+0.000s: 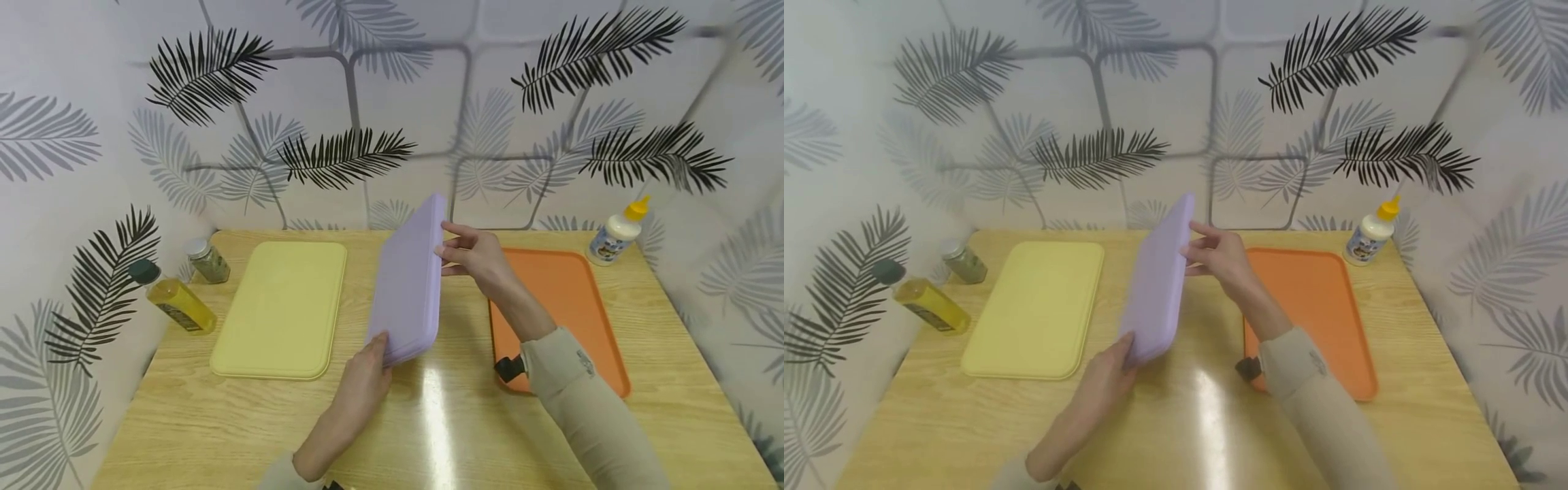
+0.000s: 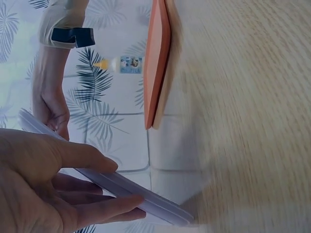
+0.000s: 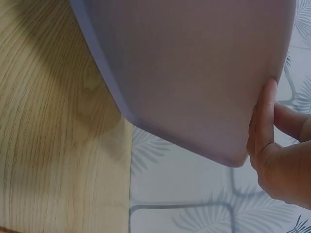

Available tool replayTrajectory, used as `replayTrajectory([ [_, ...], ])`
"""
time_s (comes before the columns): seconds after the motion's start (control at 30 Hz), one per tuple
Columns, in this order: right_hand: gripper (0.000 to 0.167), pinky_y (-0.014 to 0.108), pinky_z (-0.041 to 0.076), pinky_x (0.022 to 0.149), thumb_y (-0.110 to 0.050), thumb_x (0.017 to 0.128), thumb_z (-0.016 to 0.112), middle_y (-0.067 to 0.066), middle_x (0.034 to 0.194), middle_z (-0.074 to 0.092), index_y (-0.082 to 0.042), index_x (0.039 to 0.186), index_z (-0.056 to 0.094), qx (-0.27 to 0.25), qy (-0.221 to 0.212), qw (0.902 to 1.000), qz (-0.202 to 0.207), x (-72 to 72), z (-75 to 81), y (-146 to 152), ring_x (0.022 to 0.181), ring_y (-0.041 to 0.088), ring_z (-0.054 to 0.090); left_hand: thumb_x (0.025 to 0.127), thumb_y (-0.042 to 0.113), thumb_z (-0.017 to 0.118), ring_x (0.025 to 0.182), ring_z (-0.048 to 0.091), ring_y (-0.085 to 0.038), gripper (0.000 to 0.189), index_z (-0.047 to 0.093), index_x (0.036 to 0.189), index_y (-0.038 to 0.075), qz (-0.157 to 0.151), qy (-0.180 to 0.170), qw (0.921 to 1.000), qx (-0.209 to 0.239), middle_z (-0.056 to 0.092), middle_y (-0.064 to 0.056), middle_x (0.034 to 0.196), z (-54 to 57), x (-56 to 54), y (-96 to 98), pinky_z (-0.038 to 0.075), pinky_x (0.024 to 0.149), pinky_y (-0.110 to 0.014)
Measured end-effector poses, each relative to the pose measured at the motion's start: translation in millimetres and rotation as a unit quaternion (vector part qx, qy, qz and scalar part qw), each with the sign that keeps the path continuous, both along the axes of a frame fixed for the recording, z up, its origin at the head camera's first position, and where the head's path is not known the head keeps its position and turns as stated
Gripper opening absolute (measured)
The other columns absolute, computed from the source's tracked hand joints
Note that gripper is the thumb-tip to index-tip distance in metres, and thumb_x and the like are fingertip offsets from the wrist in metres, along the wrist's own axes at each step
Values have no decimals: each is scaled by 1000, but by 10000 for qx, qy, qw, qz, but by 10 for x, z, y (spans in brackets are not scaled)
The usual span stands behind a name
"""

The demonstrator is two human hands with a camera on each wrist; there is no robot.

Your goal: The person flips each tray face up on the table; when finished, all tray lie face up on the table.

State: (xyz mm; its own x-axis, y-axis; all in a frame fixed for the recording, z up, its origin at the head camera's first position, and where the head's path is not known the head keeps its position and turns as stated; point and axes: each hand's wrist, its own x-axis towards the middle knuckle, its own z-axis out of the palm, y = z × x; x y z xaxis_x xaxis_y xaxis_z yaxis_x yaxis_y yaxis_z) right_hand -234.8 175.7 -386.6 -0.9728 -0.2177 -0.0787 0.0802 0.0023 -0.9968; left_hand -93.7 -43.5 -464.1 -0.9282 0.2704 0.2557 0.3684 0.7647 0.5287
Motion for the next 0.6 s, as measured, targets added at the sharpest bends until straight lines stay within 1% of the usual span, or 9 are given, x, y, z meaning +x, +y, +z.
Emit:
replayTrajectory([
  [0.13,64,41,56,79,-7,87,71,14,105,61,-5,144,43,-118,91,9999,-31,-5,28,-34,83,21,65,73,-15,71,102,62,-46,55,51,123,-19,-34,97,9998,173,59,-37,114,6,-4,20,56,78,-43],
  [0.23,65,40,56,79,-8,87,72,14,105,61,-4,144,42,-132,116,9998,-44,-13,55,-69,84,21,65,74,-15,69,103,61,-46,56,49,126,-18,-40,2,9994,342,58,-37,117,20,-7,37,56,78,-42],
  [0.33,65,43,55,81,-7,86,72,14,105,61,-5,144,43,-165,47,9998,-73,-19,92,-114,83,21,65,75,-14,68,105,61,-46,57,48,128,-18,-24,-72,9990,447,57,-36,119,50,-2,51,56,78,-42],
  [0.4,64,43,56,80,-5,86,71,14,104,61,-4,144,43,-200,11,9997,-109,-25,117,-142,82,20,65,76,-13,68,105,61,-46,56,48,128,-18,-15,-92,9986,521,57,-36,119,76,4,56,56,78,-42],
  [0.5,63,40,57,76,-3,86,70,13,102,61,-4,144,44,-262,-9,9996,-127,-32,160,-183,80,20,65,77,-11,68,104,62,-44,53,50,127,-17,-18,-26,9979,650,59,-35,117,119,14,62,56,78,-40],
  [0.6,62,38,58,73,0,87,69,13,100,61,-3,143,44,-329,-15,9994,-117,-38,195,-228,78,20,65,77,-10,66,100,64,-42,52,51,126,-17,-47,87,9965,831,61,-34,113,162,28,71,57,75,-38],
])
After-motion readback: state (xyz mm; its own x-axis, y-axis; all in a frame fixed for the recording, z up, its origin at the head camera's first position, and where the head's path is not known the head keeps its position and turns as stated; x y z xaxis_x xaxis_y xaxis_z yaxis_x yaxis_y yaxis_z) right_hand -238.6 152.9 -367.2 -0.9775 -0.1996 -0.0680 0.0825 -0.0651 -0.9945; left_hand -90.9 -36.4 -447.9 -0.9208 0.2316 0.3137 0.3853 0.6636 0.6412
